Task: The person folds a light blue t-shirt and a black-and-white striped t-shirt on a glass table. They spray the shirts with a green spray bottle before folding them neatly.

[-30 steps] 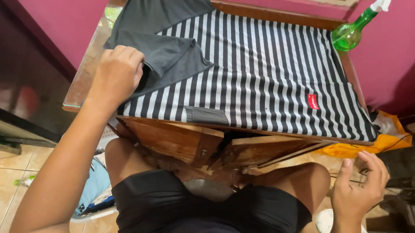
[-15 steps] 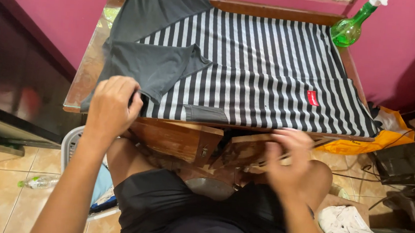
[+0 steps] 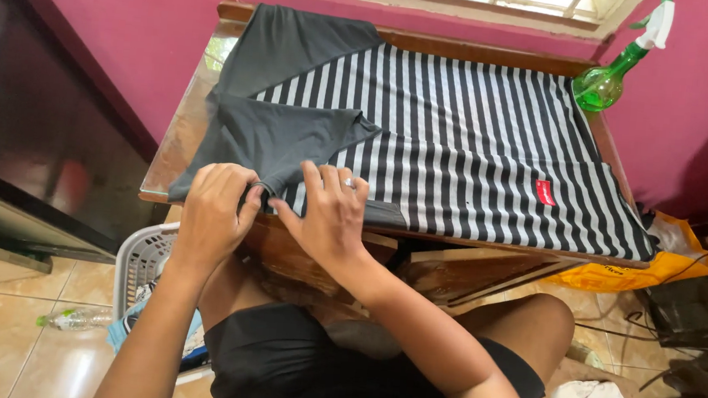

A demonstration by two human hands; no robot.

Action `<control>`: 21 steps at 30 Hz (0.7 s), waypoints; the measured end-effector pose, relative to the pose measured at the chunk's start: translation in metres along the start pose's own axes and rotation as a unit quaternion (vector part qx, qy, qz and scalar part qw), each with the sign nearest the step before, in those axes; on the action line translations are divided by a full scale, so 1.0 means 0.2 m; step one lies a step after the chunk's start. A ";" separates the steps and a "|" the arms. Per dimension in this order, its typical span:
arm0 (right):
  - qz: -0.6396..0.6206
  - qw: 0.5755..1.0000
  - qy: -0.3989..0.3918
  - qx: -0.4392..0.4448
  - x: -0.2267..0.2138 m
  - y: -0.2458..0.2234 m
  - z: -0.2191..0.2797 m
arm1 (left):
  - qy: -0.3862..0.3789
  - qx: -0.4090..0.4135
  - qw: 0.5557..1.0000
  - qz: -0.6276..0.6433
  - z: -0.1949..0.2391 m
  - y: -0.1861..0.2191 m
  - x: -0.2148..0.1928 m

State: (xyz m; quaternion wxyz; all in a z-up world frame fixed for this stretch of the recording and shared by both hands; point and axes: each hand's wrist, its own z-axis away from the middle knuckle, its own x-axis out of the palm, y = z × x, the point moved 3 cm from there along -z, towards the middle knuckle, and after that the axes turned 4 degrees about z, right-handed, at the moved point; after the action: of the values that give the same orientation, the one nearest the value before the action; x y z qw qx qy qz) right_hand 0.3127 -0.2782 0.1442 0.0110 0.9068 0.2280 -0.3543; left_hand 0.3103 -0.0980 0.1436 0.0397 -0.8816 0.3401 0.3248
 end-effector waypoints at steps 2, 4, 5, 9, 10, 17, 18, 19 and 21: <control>0.011 1.000 0.000 0.004 0.06 0.00 0.00 | 0.001 0.004 1.000 0.004 0.01 -0.02 0.02; 0.023 1.000 0.001 0.008 0.08 0.00 -0.01 | 0.003 0.008 1.000 0.008 0.02 -0.04 0.04; 0.015 1.000 0.004 0.001 0.07 -0.01 -0.03 | 0.000 0.013 1.000 0.009 0.02 -0.05 0.05; 0.006 1.000 0.001 0.011 0.06 -0.07 -0.03 | -0.020 0.010 1.000 -0.006 0.03 -0.06 0.02; 0.004 1.000 -0.001 0.008 0.07 -0.06 -0.03 | -0.020 0.006 1.000 -0.008 0.02 -0.05 -0.02; -0.039 0.999 0.024 -0.030 0.14 0.00 0.00 | -0.019 -0.076 0.992 -0.101 0.08 -0.16 -0.12; -0.043 0.997 0.035 -0.049 0.15 0.02 0.01 | 0.003 -0.074 0.994 -0.084 0.09 -0.17 -0.12; -0.044 0.997 0.034 -0.049 0.15 0.04 0.01 | 0.002 -0.075 0.994 -0.084 0.09 -0.17 -0.13; -0.077 0.988 0.065 -0.116 0.12 0.06 0.01 | 0.052 -0.042 0.995 -0.077 0.10 -0.16 -0.16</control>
State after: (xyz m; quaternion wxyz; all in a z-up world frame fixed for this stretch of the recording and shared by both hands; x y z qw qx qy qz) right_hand 0.3328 -0.2793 0.1257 0.0738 0.9004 0.3364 -0.2660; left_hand 0.3021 -0.0502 0.1424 0.0101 -0.9218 0.2586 0.2885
